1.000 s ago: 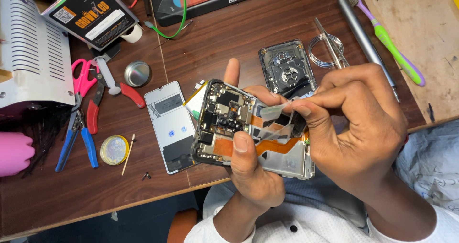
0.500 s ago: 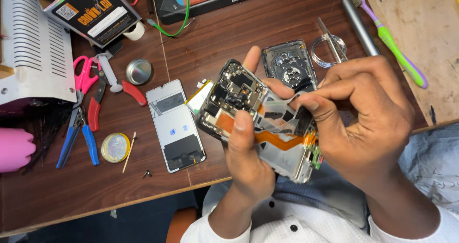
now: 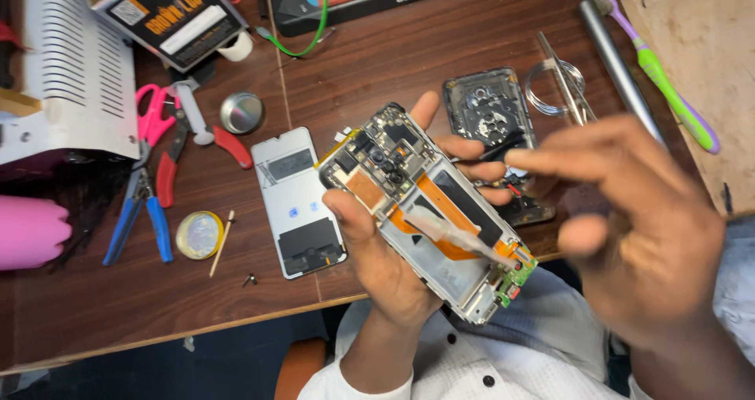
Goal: The person repairs a disassembled smartphone at a workbench. They hold the phone chassis in one hand and use tweezers to work on the flex cable and connector at the bottom edge, then peel a protective film from a replacement screen, set the screen and battery on the bench, and continue manipulating the phone's internal board and connectors by hand.
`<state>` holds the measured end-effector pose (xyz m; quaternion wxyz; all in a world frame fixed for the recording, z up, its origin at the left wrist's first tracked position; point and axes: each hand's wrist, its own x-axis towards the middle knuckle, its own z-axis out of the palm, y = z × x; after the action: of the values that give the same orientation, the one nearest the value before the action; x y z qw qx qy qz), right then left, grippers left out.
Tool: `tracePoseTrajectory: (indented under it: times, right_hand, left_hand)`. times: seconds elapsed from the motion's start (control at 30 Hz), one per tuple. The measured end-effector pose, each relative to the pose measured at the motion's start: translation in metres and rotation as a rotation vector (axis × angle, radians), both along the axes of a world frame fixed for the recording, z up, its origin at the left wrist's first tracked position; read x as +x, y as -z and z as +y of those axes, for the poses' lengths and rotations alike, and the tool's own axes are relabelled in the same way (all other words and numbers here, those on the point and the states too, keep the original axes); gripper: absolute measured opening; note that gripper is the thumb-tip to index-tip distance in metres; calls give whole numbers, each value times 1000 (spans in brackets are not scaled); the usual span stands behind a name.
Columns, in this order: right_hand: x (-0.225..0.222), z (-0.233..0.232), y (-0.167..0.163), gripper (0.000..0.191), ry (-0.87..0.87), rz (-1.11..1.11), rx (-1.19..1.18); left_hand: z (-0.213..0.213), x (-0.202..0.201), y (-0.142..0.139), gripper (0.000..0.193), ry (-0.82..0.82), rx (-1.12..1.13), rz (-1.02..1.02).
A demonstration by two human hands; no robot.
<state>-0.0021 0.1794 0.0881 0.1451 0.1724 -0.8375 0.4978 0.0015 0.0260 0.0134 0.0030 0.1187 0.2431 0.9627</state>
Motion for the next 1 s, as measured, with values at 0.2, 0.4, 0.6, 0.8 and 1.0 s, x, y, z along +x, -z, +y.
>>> tracePoseTrajectory:
  times: [0.2,0.4,0.6,0.8,1.0]
  right_hand:
    - [-1,-16,3,48,-123,268,237]
    - [3,-31,2,28,-144,195,140]
    - [7,-25,1,19,-97,25,120]
    - [8,-28,9,14,4,-43,21]
    - [10,-18,11,20,-124,-70,39]
  left_hand:
    - [2,4,-7,119,-139,-317,-12]
    - [7,5,-11,124,-179,-374,-20]
    - [9,6,-8,126,-141,-382,-23]
    - [11,5,-6,128,-145,-379,-8]
    - [11,8,-6,127,-168,-420,-1]
